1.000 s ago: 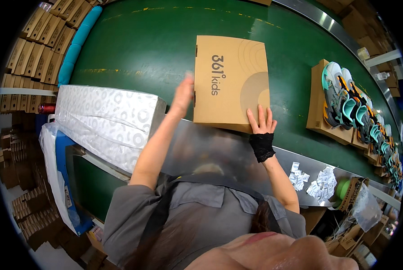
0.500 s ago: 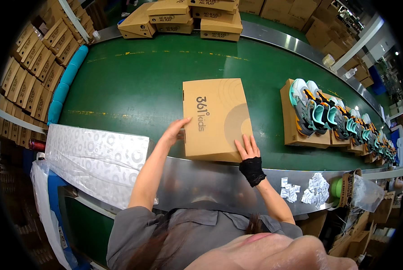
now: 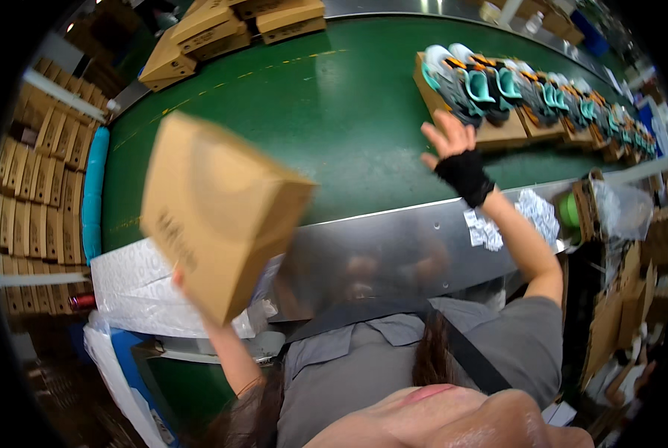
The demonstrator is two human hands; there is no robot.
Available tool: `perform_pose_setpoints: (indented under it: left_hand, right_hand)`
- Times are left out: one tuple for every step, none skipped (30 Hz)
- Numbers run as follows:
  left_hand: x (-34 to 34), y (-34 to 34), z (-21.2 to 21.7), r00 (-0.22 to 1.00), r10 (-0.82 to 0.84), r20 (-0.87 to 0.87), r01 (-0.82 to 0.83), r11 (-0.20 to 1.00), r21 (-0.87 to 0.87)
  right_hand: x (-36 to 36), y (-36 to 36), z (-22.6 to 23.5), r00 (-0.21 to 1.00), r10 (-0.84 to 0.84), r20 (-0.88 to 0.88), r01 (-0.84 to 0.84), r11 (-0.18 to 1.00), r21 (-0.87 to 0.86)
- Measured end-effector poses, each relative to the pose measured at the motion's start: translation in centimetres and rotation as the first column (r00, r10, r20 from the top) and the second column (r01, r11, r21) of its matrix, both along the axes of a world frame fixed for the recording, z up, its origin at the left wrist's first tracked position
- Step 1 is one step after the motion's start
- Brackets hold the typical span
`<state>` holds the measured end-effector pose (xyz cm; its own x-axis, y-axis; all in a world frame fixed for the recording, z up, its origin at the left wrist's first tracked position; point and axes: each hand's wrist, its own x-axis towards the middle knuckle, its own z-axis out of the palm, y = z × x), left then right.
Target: The person repeatedly packs pairs of children's sneakers into cardboard boxes on a conveyor belt. They place tissue paper inside each box, insert the shoes, fold the paper over, close the box, and move it down the line. The process is repeated for multiple pairs of shoes throughout the clip.
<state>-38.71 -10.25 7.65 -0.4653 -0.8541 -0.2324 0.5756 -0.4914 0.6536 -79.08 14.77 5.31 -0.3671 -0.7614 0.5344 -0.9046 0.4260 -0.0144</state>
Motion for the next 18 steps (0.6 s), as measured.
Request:
perform_pose_setpoints:
  left_hand:
    - [4.1, -0.2, -0.5, 1.000, 0.011, -0.019, -0.012, 0.998, -0.054]
    - [8.3, -0.4, -1.0, 0.999, 0.022, -0.037, -0.026, 0.994, -0.106]
    - [11.5, -0.1, -0.6, 0.998, 0.035, -0.059, -0.044, 0.986, -0.158]
    - [14.4, 0.9, -0.5, 0.968, 0.248, 0.044, -0.239, 0.960, -0.146]
    - [16.6, 2.4, 0.0, 0.877, 0.459, 0.141, -0.439, 0.885, -0.153]
    - [16.9, 4.2, 0.8, 0.808, 0.568, 0.158, -0.549, 0.823, -0.147]
    - [17.3, 5.9, 1.3, 0.726, 0.664, 0.177, -0.649, 0.747, -0.142]
    - [21.5, 6.1, -1.7, 0.718, 0.684, 0.127, -0.667, 0.729, -0.155]
    - [23.5, 6.7, -3.6, 0.690, 0.722, 0.051, -0.721, 0.692, -0.030]
    - [24.5, 7.7, -4.3, 0.638, 0.770, -0.017, -0.766, 0.637, 0.089]
    - [25.3, 8.4, -5.1, 0.560, 0.826, 0.061, -0.817, 0.537, 0.211]
    - [25.4, 9.4, -5.1, 0.478, 0.865, 0.155, -0.853, 0.415, 0.316]
    - [25.6, 10.2, -5.1, 0.401, 0.879, 0.256, -0.870, 0.279, 0.406]
    - [26.7, 10.7, -6.6, 0.525, 0.802, 0.285, -0.842, 0.442, 0.308]
    - [25.1, 11.2, -6.2, 0.567, 0.772, 0.286, -0.820, 0.495, 0.288]
    - [25.2, 10.5, -7.3, 0.660, 0.705, 0.259, -0.749, 0.593, 0.297]
    - [25.4, 9.7, -8.4, 0.747, 0.624, 0.230, -0.664, 0.683, 0.304]
    - [23.6, 8.9, -7.9, 0.772, 0.573, 0.276, -0.636, 0.702, 0.321]
  right_hand:
    - [-2.2, 1.1, 0.1, 0.997, -0.064, -0.050, 0.064, 0.998, 0.013]
    - [-4.1, 2.1, 0.5, 0.989, -0.145, -0.027, 0.146, 0.989, 0.036]
    - [-6.5, 2.8, 0.2, 0.971, -0.222, -0.084, 0.223, 0.975, 0.003]
    - [-8.5, 3.6, 0.0, 0.927, -0.341, -0.156, 0.353, 0.934, 0.054]
    - [-10.1, 3.5, 0.4, 0.901, -0.412, -0.136, 0.428, 0.896, 0.122]
    - [-11.1, 3.4, 1.6, 0.863, -0.496, -0.093, 0.502, 0.825, 0.260]
    - [-12.0, 3.5, 2.7, 0.812, -0.581, -0.063, 0.554, 0.731, 0.398]
    - [-13.0, 3.6, 3.3, 0.783, -0.622, -0.004, 0.549, 0.687, 0.475]
    - [-13.8, 3.3, 4.2, 0.750, -0.661, 0.030, 0.542, 0.640, 0.545]
    - [-14.7, 3.1, 4.8, 0.732, -0.658, 0.175, 0.448, 0.659, 0.604]
    - [-15.1, 3.0, 4.9, 0.691, -0.670, 0.272, 0.415, 0.676, 0.609]
    - [-15.4, 2.8, 5.0, 0.690, -0.648, 0.322, 0.374, 0.701, 0.607]
    - [-15.7, 2.8, 5.2, 0.685, -0.626, 0.371, 0.335, 0.724, 0.603]
    - [-15.8, 2.9, 5.4, 0.732, -0.571, 0.371, 0.311, 0.766, 0.563]
    - [-16.1, 3.1, 5.4, 0.720, -0.554, 0.417, 0.295, 0.789, 0.539]
    - [-16.7, 3.8, 5.2, 0.745, -0.519, 0.419, 0.281, 0.814, 0.509]
    - [-17.0, 4.5, 4.9, 0.767, -0.486, 0.418, 0.268, 0.836, 0.479]
    - [-16.6, 5.1, 4.6, 0.814, -0.422, 0.398, 0.291, 0.891, 0.349]
